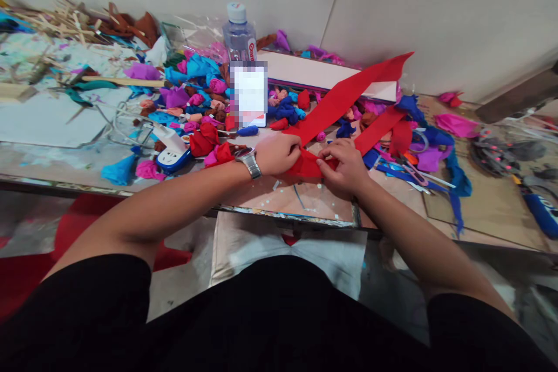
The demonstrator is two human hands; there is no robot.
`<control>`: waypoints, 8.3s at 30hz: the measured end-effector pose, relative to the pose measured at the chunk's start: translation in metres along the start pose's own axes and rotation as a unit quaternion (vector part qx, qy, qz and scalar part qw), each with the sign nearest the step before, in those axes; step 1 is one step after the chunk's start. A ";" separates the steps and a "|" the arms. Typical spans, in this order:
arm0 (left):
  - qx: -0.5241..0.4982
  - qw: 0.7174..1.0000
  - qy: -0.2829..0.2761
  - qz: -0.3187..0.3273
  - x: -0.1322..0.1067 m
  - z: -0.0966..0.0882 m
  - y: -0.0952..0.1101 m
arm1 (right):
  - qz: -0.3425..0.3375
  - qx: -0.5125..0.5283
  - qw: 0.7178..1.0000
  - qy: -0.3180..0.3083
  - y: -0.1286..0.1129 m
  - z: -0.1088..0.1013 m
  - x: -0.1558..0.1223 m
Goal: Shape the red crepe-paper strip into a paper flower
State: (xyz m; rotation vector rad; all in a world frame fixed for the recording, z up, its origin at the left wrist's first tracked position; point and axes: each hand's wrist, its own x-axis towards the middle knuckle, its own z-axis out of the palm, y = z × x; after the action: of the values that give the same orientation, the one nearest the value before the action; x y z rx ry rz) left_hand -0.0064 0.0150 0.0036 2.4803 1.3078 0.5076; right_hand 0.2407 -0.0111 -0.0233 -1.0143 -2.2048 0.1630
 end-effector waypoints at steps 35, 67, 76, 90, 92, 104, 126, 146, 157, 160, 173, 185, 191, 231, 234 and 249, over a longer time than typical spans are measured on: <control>-0.105 0.984 -0.072 0.123 -0.006 0.002 0.002 | -0.003 0.010 1.000 -0.028 -0.011 -0.004 0.002; -0.164 0.977 -0.099 0.095 -0.005 -0.001 0.006 | -0.047 0.001 0.998 -0.028 -0.010 -0.005 0.002; -0.159 0.980 -0.094 0.073 -0.004 0.000 0.006 | -0.023 0.000 0.999 -0.038 -0.013 -0.006 0.003; -0.146 0.983 -0.092 0.060 -0.006 -0.004 0.010 | -0.021 -0.007 1.000 -0.019 -0.011 -0.003 0.001; -0.134 0.986 -0.088 0.054 -0.005 -0.004 0.010 | -0.015 -0.005 1.000 -0.018 -0.010 -0.003 0.001; -0.039 0.997 -0.072 0.007 -0.005 -0.004 0.009 | -0.006 -0.020 1.000 0.003 -0.006 -0.002 0.000; -0.134 0.986 -0.078 0.057 -0.006 0.003 0.008 | -0.038 -0.014 0.999 -0.031 -0.011 -0.003 0.002; -0.143 0.986 -0.065 0.057 -0.007 0.003 0.009 | -0.003 -0.020 0.999 -0.044 -0.010 -0.003 0.001; -0.136 0.988 -0.057 0.048 -0.007 0.003 0.008 | 0.002 -0.013 0.999 -0.047 -0.008 -0.004 0.002; -0.138 0.988 -0.054 0.048 -0.007 0.002 0.008 | -0.012 -0.010 0.999 -0.031 -0.009 -0.004 0.001; -0.141 0.987 -0.056 0.055 -0.008 0.002 0.011 | -0.002 -0.007 0.999 -0.041 -0.008 -0.002 0.000; -0.128 0.989 -0.052 0.061 -0.008 0.005 0.010 | -0.002 -0.016 0.998 -0.055 -0.006 -0.002 0.001; -0.122 0.990 -0.043 0.063 -0.009 0.006 0.010 | 0.002 -0.017 0.997 -0.075 -0.006 -0.001 0.000; -0.110 0.991 -0.030 0.066 -0.009 0.011 0.011 | 0.006 -0.025 0.997 -0.077 -0.009 -0.003 0.002; -0.113 0.990 -0.025 0.077 -0.009 0.013 0.009 | -0.001 -0.030 0.996 -0.080 -0.009 -0.001 0.001; -0.085 0.993 -0.010 0.087 -0.008 0.016 0.007 | 0.010 -0.017 0.997 -0.070 -0.010 -0.004 0.000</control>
State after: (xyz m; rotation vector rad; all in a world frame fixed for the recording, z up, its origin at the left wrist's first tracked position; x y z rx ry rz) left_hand 0.0014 0.0027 -0.0090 2.4599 1.0016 0.6061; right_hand 0.2369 -0.0182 -0.0166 -1.0733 -2.3316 0.2123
